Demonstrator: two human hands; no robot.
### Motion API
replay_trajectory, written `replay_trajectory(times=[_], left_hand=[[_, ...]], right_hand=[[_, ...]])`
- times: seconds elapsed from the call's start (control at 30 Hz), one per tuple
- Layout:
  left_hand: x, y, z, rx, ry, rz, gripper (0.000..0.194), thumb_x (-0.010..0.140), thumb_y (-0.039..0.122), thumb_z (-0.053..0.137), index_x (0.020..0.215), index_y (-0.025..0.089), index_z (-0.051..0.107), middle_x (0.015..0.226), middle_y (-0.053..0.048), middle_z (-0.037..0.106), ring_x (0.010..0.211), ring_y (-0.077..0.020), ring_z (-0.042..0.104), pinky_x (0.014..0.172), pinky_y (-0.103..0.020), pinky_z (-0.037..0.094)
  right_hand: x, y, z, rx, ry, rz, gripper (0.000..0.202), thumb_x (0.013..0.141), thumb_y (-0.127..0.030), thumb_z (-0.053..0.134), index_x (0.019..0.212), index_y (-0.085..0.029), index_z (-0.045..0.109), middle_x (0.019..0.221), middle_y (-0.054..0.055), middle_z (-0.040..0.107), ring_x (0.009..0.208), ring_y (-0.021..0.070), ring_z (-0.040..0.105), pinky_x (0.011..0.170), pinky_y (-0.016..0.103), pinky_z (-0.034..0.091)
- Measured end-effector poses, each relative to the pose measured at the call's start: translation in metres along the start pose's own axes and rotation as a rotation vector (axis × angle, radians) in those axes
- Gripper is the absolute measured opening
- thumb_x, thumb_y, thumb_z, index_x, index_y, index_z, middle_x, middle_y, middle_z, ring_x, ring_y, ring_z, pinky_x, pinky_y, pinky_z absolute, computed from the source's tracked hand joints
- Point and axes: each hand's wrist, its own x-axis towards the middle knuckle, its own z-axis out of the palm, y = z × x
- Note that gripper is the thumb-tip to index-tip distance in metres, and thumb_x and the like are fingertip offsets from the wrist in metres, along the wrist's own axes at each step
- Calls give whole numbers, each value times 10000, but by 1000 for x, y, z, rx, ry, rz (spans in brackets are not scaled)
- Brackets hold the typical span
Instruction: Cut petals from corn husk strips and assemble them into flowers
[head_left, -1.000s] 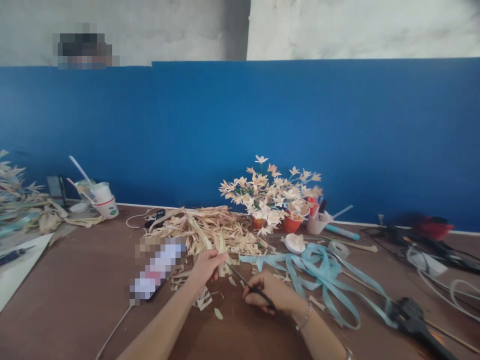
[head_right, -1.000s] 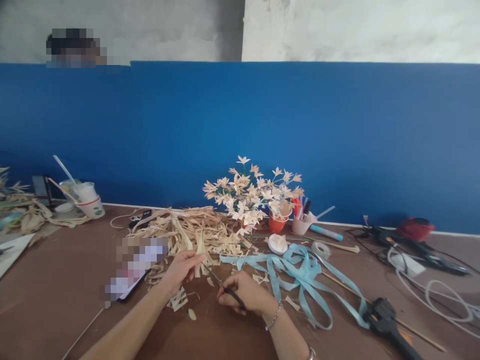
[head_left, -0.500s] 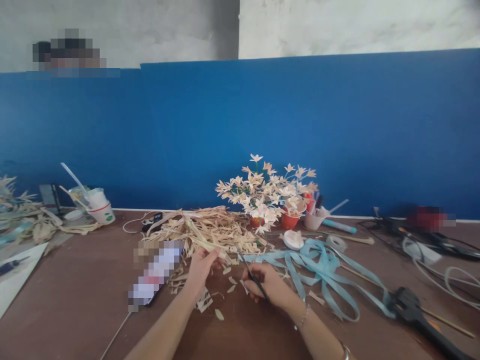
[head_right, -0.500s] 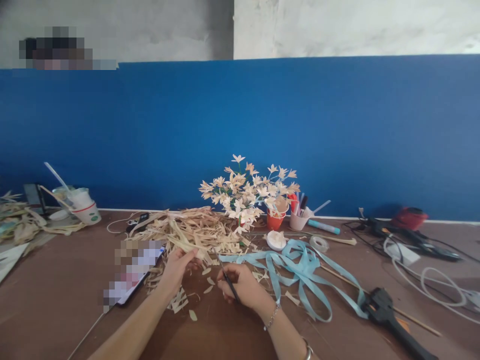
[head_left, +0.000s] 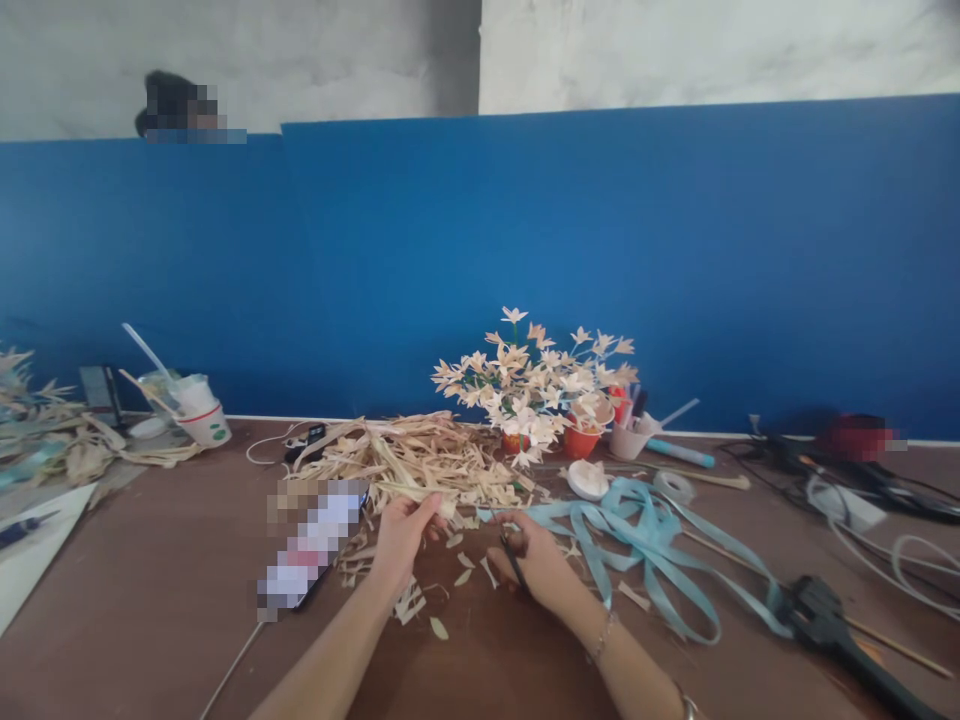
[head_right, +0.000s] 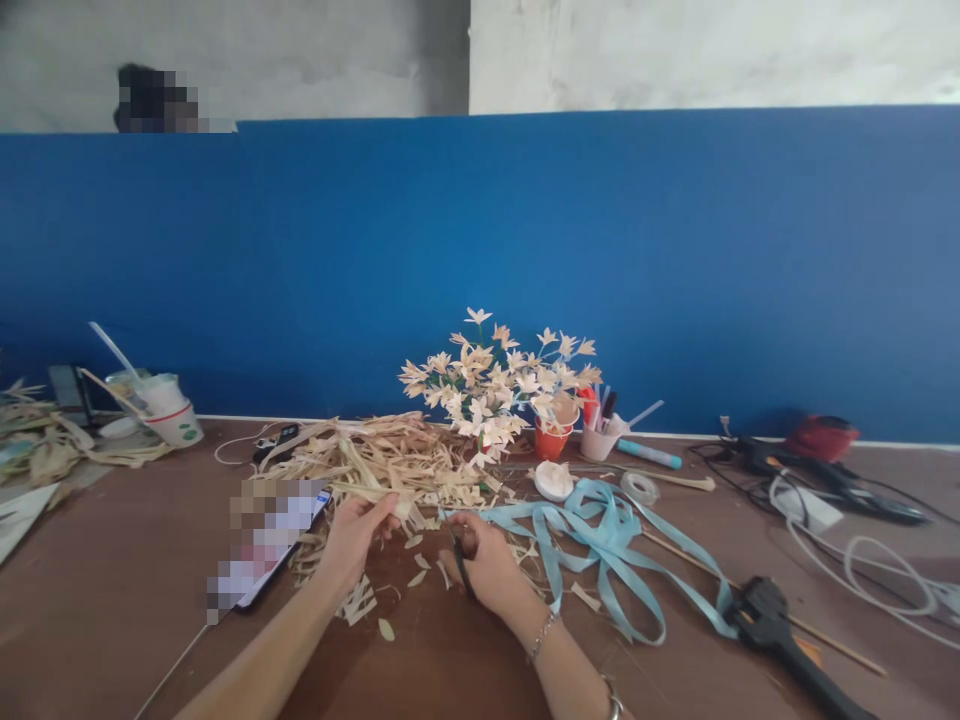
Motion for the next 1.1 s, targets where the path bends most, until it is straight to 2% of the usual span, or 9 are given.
replay_trajectory(times=[0.17, 0.33, 0.5, 0.6, 0.7, 0.8, 0.93, 1.0, 1.1], left_hand=[[4, -4, -4, 119, -45, 35, 329, 693, 463, 589, 676, 134, 583, 532, -16, 621, 413, -107, 487, 440, -222, 365], [14, -7, -13, 458, -60, 280, 343, 688, 396, 589, 917, 140, 594, 537, 42, 531, 490, -139, 512, 517, -248, 384], [13, -4, -20, 737, 11, 385, 590, 751, 287, 525, 1301, 169, 350, 732, 9, 551, 614, -167, 563, 616, -290, 418], [8, 1, -21, 886, 125, 463, 581, 756, 179, 489, 1315, 229, 342, 988, -70, 527, 804, -206, 578, 663, -318, 439], [1, 8, -18, 988, 181, 676, 428, 748, 113, 486, 1159, 228, 519, 1133, -100, 474, 1043, -261, 485, 816, -382, 421], [-7, 11, -11, 1057, -25, 849, 203, 784, 126, 482, 867, 215, 644, 1019, -75, 550, 1004, -251, 480, 884, -417, 373], [-18, 8, -3, 1150, -475, 846, 178, 770, 108, 514, 765, 207, 663, 839, -52, 593, 902, -212, 502, 792, -365, 383], [-20, 5, -2, 1226, -562, 812, 171, 755, 103, 532, 761, 206, 668, 831, -49, 588, 910, -214, 495, 769, -359, 372], [-21, 3, -1, 1292, -566, 785, 159, 743, 111, 549, 775, 209, 669, 867, -50, 579, 943, -220, 478, 786, -364, 352]], right_hand=[[1, -3, -1, -96, 144, 46, 317, 690, -385, 603, 828, -222, 369, 456, -88, 478, 369, 107, 447, 376, 198, 316], [0, -7, -3, -560, 371, -20, 322, 687, -348, 598, 567, -220, 329, 477, -46, 428, 465, 109, 414, 463, 224, 270], [-1, -4, -2, -751, 394, 3, 243, 728, -292, 579, 562, -204, 426, 491, -29, 457, 485, 115, 410, 492, 236, 236], [-1, -2, -1, -781, 375, -10, 183, 717, -265, 608, 603, -192, 485, 594, -1, 540, 561, 132, 471, 541, 236, 284], [-1, -3, 0, -833, 400, -17, 165, 695, -285, 648, 647, -183, 528, 723, 24, 585, 663, 157, 514, 597, 245, 324], [-1, -4, 0, -902, 433, -63, 177, 679, -312, 674, 674, -177, 559, 749, 43, 587, 778, 202, 516, 681, 266, 350], [0, -1, -1, -894, 441, -86, 172, 666, -300, 683, 665, -161, 583, 809, 69, 568, 834, 216, 503, 773, 275, 360], [2, 2, -2, -882, 441, -62, 162, 648, -291, 688, 686, -157, 605, 872, 81, 557, 872, 224, 496, 795, 277, 359], [4, 6, -4, -905, 449, 34, 292, 601, -280, 697, 862, -163, 637, 982, 99, 545, 933, 258, 479, 791, 307, 354]])
